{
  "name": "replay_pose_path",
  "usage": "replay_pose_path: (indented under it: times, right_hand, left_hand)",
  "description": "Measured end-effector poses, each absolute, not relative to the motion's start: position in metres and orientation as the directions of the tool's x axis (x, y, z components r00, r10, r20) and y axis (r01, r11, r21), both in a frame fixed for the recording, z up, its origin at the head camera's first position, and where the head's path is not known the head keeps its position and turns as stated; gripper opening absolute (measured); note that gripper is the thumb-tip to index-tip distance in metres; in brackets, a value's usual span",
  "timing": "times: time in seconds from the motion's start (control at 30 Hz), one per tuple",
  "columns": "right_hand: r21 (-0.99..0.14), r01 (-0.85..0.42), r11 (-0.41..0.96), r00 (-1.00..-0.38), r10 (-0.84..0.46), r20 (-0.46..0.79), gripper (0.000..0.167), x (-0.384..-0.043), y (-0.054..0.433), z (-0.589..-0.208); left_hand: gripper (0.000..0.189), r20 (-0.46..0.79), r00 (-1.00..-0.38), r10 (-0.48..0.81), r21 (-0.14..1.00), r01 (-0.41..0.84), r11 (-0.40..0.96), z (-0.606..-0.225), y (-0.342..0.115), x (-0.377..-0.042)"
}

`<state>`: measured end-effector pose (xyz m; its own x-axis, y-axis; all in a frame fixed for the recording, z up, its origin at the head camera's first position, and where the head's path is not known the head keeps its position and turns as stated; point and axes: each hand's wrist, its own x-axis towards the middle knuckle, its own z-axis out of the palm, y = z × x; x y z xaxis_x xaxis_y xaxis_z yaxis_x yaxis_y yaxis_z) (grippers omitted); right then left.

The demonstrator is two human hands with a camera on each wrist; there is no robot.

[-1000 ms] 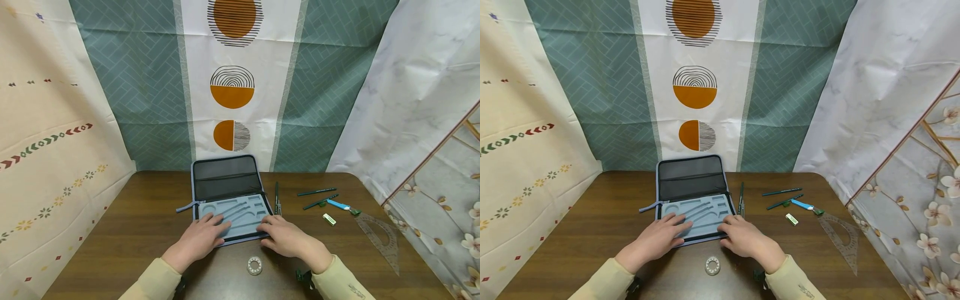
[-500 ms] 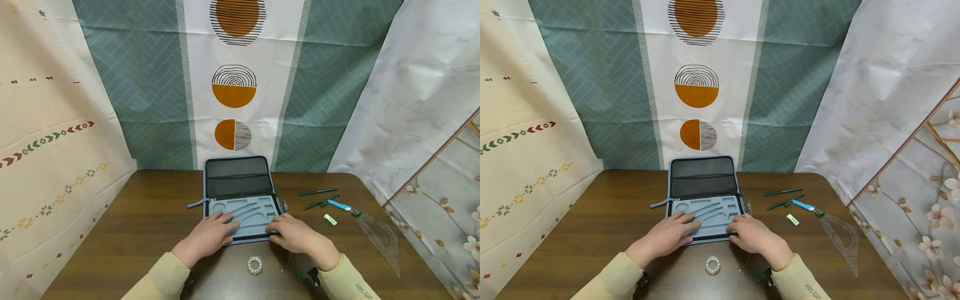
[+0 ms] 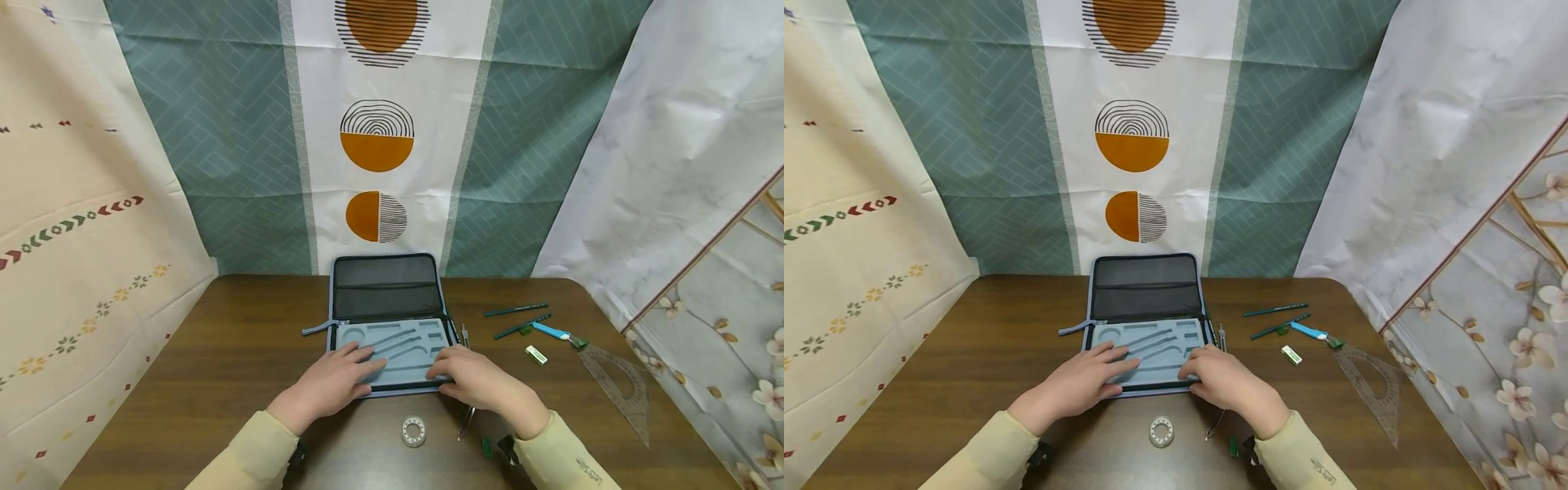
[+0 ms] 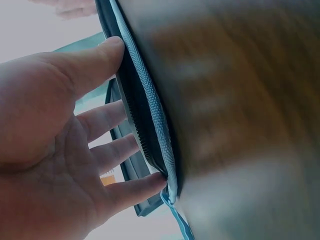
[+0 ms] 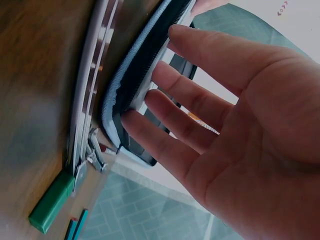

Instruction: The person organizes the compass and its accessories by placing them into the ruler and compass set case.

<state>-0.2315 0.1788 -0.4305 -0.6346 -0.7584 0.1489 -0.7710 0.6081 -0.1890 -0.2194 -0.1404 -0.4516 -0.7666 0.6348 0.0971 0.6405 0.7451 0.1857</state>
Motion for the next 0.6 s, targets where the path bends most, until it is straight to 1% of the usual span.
replay_pose_path:
  times: [0.4,0.6]
  right_hand:
    - [-0.160,-0.798,0.582,-0.602,-0.782,0.159,0.030,-0.229,0.164,-0.437]
    - [-0.145,-0.804,0.577,-0.595,-0.782,0.184,0.028,-0.228,0.161,-0.438]
  left_hand:
    - [0.051,0.101,-0.755,0.648,0.251,0.649,0.718,-0.454,-0.167,-0.218]
    - [0.051,0.135,-0.737,0.662,0.223,0.673,0.705,-0.458,-0.174,-0.220]
